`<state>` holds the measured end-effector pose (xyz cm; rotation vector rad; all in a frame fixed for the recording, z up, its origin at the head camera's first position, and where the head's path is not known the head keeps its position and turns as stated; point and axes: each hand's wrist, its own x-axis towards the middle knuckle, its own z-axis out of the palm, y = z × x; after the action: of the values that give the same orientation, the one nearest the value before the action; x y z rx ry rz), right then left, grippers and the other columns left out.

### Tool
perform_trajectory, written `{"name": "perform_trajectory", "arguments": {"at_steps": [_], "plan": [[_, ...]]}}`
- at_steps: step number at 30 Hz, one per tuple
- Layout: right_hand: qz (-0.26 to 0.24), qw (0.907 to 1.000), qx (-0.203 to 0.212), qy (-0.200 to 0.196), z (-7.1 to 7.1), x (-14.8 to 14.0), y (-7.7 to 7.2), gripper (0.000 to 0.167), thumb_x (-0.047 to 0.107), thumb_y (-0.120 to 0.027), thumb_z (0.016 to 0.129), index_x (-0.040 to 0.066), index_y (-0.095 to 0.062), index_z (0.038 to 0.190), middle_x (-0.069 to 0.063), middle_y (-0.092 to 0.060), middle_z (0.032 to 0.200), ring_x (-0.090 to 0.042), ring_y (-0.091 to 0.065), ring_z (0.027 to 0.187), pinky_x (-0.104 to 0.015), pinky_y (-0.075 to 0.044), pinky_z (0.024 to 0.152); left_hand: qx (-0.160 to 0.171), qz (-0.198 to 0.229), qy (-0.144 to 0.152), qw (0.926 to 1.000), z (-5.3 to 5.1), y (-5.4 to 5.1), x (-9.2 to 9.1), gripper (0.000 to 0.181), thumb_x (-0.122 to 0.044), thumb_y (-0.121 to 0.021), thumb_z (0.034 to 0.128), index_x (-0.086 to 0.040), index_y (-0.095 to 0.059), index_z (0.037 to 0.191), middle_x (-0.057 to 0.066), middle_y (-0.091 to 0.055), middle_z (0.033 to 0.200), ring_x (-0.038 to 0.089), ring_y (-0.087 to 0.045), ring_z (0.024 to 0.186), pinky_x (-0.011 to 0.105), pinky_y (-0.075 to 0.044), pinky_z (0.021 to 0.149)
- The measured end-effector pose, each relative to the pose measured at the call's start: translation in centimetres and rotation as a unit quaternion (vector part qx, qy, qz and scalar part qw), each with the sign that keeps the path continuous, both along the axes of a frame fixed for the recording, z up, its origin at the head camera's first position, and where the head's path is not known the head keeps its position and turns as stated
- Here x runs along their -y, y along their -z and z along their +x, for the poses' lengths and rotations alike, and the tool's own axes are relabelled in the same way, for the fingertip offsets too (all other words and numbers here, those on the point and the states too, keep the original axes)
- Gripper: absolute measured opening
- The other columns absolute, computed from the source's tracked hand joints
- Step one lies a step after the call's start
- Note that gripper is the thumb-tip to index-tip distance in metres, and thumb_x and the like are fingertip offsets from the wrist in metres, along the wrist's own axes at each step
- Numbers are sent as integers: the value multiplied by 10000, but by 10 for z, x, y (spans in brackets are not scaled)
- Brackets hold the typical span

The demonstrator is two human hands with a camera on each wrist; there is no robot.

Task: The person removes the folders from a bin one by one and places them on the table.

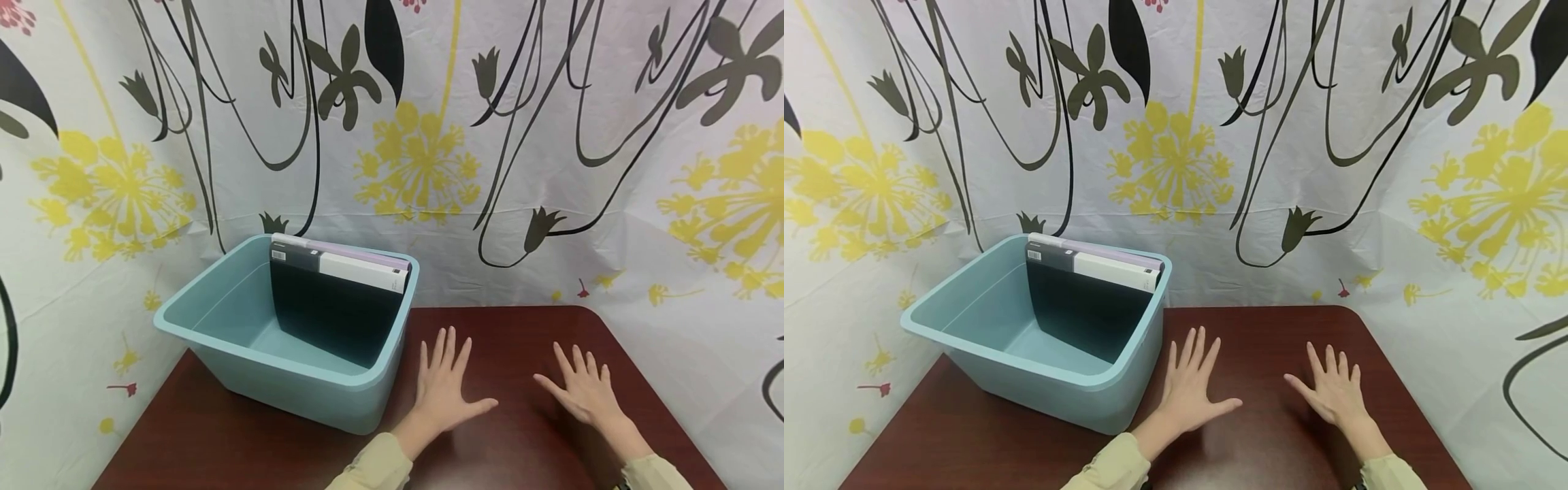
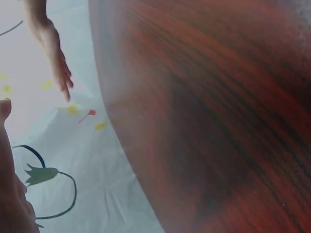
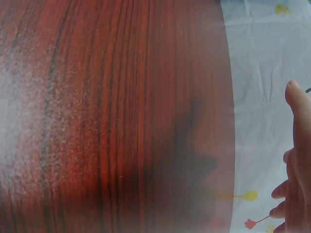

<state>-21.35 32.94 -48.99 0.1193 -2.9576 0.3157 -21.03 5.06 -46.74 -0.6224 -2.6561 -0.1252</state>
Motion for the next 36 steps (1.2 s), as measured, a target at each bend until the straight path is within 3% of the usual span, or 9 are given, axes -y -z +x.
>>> {"name": "perform_trajectory", "arguments": {"at_steps": [4, 10, 17, 20, 26, 36], "plan": [[-19, 10000, 19, -12, 0, 0, 1, 842, 600, -431, 853, 56, -174, 1443, -385, -212, 1364, -573, -186, 1213, -687, -105, 927, -124, 126, 90, 9998, 8, -7, 7, 999, -814, -370, 695, -238, -111, 1469, 68, -33, 1527, 261, -26, 1395, 534, -154, 1062], [-35, 9999, 102, -7, 0, 0, -1, 845, 599, -424, 857, 50, -165, 1445, -386, -201, 1367, -575, -174, 1216, -684, -109, 930, -316, 80, 149, 9994, 16, -18, 17, 1020, -812, -378, 689, -232, -73, 1472, 70, 22, 1528, 262, -1, 1395, 534, -137, 1066], [-40, 9999, 116, -19, 1, 0, -1, 842, 598, -421, 859, 45, -170, 1443, -397, -204, 1357, -577, -184, 1210, -683, -120, 923, -911, 183, 363, 9950, 18, -31, 29, 1049, -806, -401, 681, -204, -64, 1473, 81, -1, 1526, 267, -19, 1395, 510, -135, 1073], [-51, 9999, 122, -23, 1, -1, 0, 842, 596, -418, 862, 42, -164, 1443, -399, -210, 1354, -579, -186, 1209, -686, -119, 919, -1265, 497, 686, 9883, 20, -36, 33, 1043, -781, -457, 671, -184, -143, 1467, 87, -60, 1523, 258, -60, 1393, 492, -159, 1072], [-162, 9997, 131, -157, -1, -1, -2, 821, 578, -410, 878, 48, -151, 1449, -377, -254, 1358, -569, -209, 1219, -684, -123, 932, -1731, 1013, 1565, 9671, 25, -49, 39, 980, -697, -583, 661, -134, -312, 1416, 91, -176, 1501, 245, -205, 1366, 440, -187, 1085], [-212, 9993, -2, -320, -3, 1, -5, 781, 547, -419, 890, 20, -212, 1428, -358, -292, 1351, -557, -247, 1212, -672, -149, 937, -1724, 1461, 1975, 9539, 34, -79, 58, 868, -551, -704, 659, -101, -422, 1346, 99, -284, 1463, 226, -274, 1340, 400, -243, 1072]]}}
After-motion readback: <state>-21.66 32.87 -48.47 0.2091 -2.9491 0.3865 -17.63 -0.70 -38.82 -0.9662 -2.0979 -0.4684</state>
